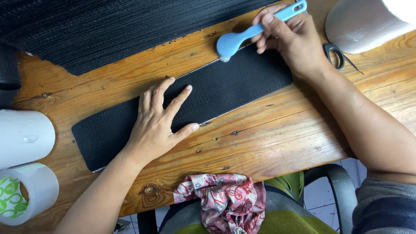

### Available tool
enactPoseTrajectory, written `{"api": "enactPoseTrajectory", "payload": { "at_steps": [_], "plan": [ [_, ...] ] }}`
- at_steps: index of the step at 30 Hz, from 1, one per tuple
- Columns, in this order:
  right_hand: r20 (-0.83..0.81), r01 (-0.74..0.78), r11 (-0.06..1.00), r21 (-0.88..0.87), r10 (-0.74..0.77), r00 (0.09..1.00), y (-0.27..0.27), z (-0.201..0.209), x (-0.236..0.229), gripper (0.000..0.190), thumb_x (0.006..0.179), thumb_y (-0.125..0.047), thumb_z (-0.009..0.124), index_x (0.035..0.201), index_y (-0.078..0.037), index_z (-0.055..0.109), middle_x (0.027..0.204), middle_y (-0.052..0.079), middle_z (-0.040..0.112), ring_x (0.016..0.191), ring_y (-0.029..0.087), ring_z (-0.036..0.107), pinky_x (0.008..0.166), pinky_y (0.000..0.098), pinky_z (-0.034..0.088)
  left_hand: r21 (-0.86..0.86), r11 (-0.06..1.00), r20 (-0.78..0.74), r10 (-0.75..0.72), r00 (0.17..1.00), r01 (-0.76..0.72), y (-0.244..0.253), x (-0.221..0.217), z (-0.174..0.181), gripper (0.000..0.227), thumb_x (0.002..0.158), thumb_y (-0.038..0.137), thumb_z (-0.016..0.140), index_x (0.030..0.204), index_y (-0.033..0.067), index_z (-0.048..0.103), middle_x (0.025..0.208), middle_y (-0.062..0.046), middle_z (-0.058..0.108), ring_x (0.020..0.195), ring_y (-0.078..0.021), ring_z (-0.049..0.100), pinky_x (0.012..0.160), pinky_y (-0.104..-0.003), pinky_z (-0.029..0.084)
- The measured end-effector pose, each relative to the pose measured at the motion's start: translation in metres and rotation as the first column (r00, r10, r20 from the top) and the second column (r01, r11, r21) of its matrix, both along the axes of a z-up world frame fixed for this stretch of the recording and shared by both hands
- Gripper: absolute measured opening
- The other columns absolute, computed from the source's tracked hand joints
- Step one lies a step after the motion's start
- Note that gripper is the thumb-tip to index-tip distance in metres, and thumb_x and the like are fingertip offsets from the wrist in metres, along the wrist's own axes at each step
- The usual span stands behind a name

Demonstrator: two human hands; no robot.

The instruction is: Applying glue to the edges of black material strips using a blue spatula

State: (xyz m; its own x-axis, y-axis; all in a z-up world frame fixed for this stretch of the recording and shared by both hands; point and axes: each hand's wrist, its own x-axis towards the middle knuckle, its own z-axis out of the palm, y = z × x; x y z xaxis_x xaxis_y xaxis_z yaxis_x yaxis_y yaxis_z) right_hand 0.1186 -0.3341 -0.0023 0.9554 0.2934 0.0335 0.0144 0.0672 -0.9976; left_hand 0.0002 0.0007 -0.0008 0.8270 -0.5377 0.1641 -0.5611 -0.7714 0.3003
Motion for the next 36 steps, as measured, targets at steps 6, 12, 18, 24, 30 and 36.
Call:
{"api": "enactPoseTrajectory", "payload": {
  "at_steps": [6,12,18,24,30,36],
  "plan": [
    [-0.01,-0.311,0.948,-0.073,0.311,0.95,0.034,0.012,-0.026,0.028,0.106,-0.021,0.057,0.118,0.003,0.065,0.096,0.017,0.072,0.079,0.019,0.071,0.073,0.0272,0.065,0.008,1.0,0.011,-0.011,1.0,0.011,0.0,0.0,-0.001,0.075,0.097,0.057,0.062,0.158,0.0184,0.042,0.155,-0.024,0.037,0.133,-0.0443,0.045,0.112,-0.057,0.038],
    [-0.062,-0.071,0.997,0.024,0.072,0.995,0.016,0.002,-0.01,0.028,0.109,-0.029,0.057,0.118,-0.002,0.062,0.098,0.011,0.071,0.078,0.012,0.069,0.072,0.0211,0.062,0.002,1.0,0.01,-0.008,1.0,0.008,0.0,0.0,0.001,0.074,0.097,0.055,0.064,0.157,0.0176,0.044,0.155,-0.024,0.037,0.13,-0.0442,0.046,0.112,-0.057,0.039],
    [-0.096,-0.449,0.891,-0.066,0.443,0.892,0.018,0.011,-0.018,0.021,0.104,-0.019,0.059,0.107,-0.001,0.07,0.084,0.013,0.074,0.064,0.015,0.071,0.063,0.0244,0.063,0.006,1.0,0.011,-0.009,1.0,0.009,-0.001,0.0,-0.002,0.074,0.097,0.056,0.062,0.158,0.0178,0.043,0.156,-0.024,0.037,0.131,-0.0451,0.045,0.113,-0.058,0.038],
    [-0.118,-0.088,0.994,0.072,0.096,0.988,0.016,-0.001,-0.009,0.026,0.106,-0.028,0.06,0.11,-0.004,0.066,0.09,0.012,0.071,0.065,0.013,0.067,0.062,0.0188,0.058,-0.007,1.0,0.029,-0.006,1.0,0.006,-0.011,0.003,-0.005,0.075,0.097,0.056,0.064,0.158,0.0171,0.042,0.155,-0.025,0.037,0.131,-0.0452,0.046,0.113,-0.057,0.038],
    [0.004,-0.345,0.938,-0.038,0.345,0.938,0.008,0.008,-0.012,0.023,0.108,-0.02,0.057,0.111,0.001,0.066,0.093,0.018,0.071,0.067,0.017,0.068,0.066,0.0257,0.062,-0.037,0.999,0.088,-0.013,0.996,0.016,-0.032,0.009,-0.011,0.072,0.099,0.056,0.065,0.155,0.0138,0.047,0.152,-0.027,0.04,0.13,-0.0469,0.047,0.113,-0.057,0.039],
    [-0.086,-0.097,0.993,0.075,0.103,0.991,0.002,-0.013,-0.002,0.019,0.105,-0.025,0.062,0.106,-0.006,0.061,0.095,0.014,0.071,0.063,0.016,0.066,0.06,0.0215,0.057,-0.096,0.995,0.04,0.033,0.999,-0.029,-0.047,0.015,-0.009,0.088,0.096,0.06,0.064,0.158,0.0078,0.031,0.15,-0.023,0.049,0.131,-0.0403,0.048,0.114,-0.051,0.036]
  ]
}}
